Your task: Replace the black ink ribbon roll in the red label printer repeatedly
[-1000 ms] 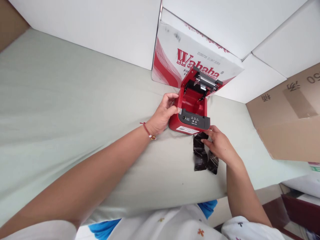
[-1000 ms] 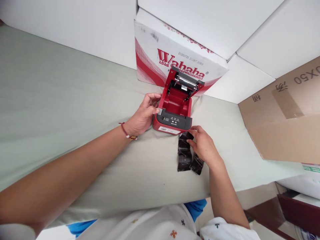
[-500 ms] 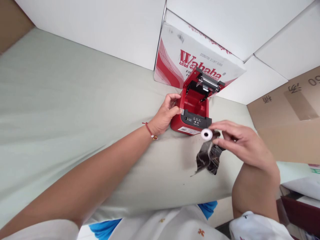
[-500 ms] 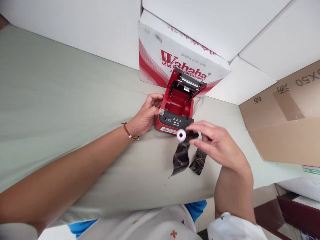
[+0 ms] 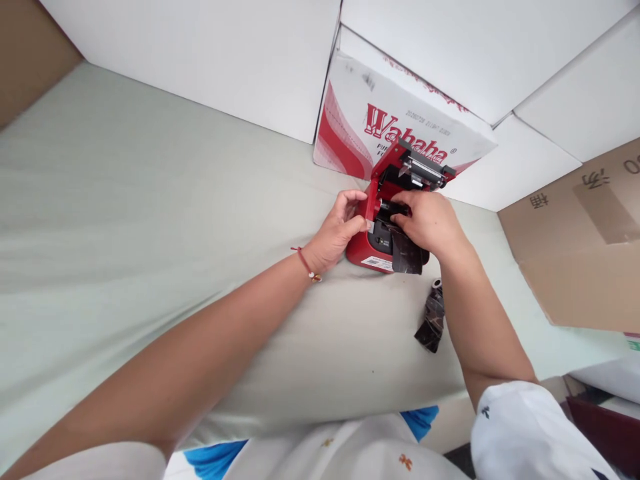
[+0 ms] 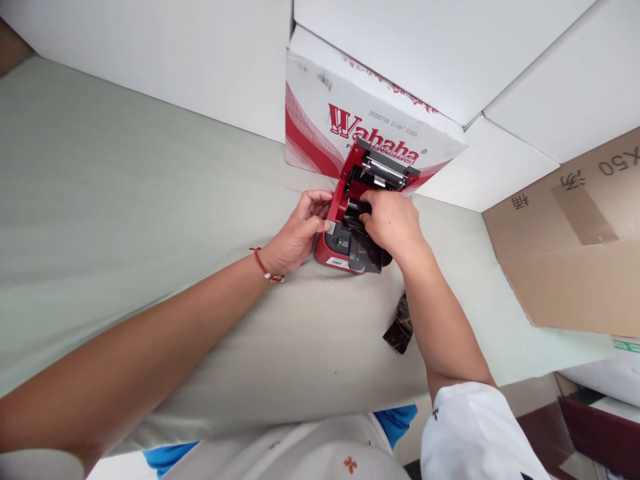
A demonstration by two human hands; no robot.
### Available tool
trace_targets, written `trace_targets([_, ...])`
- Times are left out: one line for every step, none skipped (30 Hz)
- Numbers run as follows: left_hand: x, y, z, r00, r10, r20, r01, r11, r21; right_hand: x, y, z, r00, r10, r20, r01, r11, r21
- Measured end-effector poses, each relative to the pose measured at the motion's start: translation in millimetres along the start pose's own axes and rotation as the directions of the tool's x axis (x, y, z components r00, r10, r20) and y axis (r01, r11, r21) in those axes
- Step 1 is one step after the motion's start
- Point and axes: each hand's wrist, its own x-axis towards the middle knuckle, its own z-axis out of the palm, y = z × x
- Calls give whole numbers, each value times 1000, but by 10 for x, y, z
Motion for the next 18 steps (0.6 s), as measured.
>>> trace_targets([-4, 9, 4, 1000, -2, -2, 2, 1000, 0, 19, -20, -7, 1000, 16, 7, -16, 1000, -16])
trace_targets([-8, 18, 7, 1000, -5, -3, 5, 1000, -1, 37, -38, -12, 999, 31, 10, -30, 999, -31])
trace_targets([-11, 26, 9, 1000, -7, -4, 7, 1000, 0, 55, -53, -14, 999, 44, 10, -43, 998, -41])
trace_targets([-14, 32, 10, 1000, -10, -5, 10, 1000, 1, 73, -64, -12, 999, 52, 9, -52, 998, -45])
trace_targets([-16, 36, 11, 1000, -11, -4, 11, 1000, 2, 90, -70, -7, 999, 53, 9, -53, 998, -40])
trace_targets([-17, 37, 12, 1000, -12, -2, 12, 1000, 4, 103, -69, -1, 999, 48, 6, -48, 999, -23])
trace_targets([-18, 37, 12, 1000, -10, -1, 10, 1000, 6, 107, -60, 5, 999, 37, 0, -37, 999, 6])
trace_targets([-18, 35, 12, 1000, -7, -1, 7, 1000, 6, 100, -44, 8, 1000, 23, -10, -22, 999, 43])
trace_targets([-16, 31, 13, 1000, -3, -3, 3, 1000, 5, 76, -22, 9, 1000, 5, -25, -3, 996, 87])
trace_targets([-14, 26, 13, 1000, 1, -5, -1, 1000, 3, 33, 4, 7, 999, -12, -44, 18, 990, 137])
trace_targets([-11, 21, 13, 1000, 5, -7, -5, 1000, 0, -33, 33, 3, 997, -29, -73, 42, 981, 191])
trace_targets([-7, 14, 13, 1000, 8, -8, -8, 1000, -3, -121, 61, 0, 993, -47, -112, 73, 967, 245])
trace_targets([-2, 7, 11, 1000, 9, -6, -9, 1000, -4, -230, 86, 2, 985, -66, -161, 111, 949, 295])
trace_targets([4, -1, 9, 1000, 9, -4, -9, 1000, -4, -355, 106, 11, 970, -89, -228, 164, 927, 336])
trace_targets([11, -10, 5, 1000, 10, -1, -10, 1000, -2, -490, 120, 31, 945, -118, -305, 229, 904, 361])
trace_targets([17, -21, 0, 1000, 12, 0, -12, 1000, 0, -628, 128, 63, 910, -154, -385, 303, 881, 364])
trace_targets([22, -34, -6, 1000, 16, 0, -16, 1000, 5, -762, 129, 108, 866, -201, -458, 381, 858, 344])
trace_targets([23, -47, -12, 1000, 22, -1, -22, 1000, 14, -885, 125, 165, 826, -248, -506, 444, 840, 313])
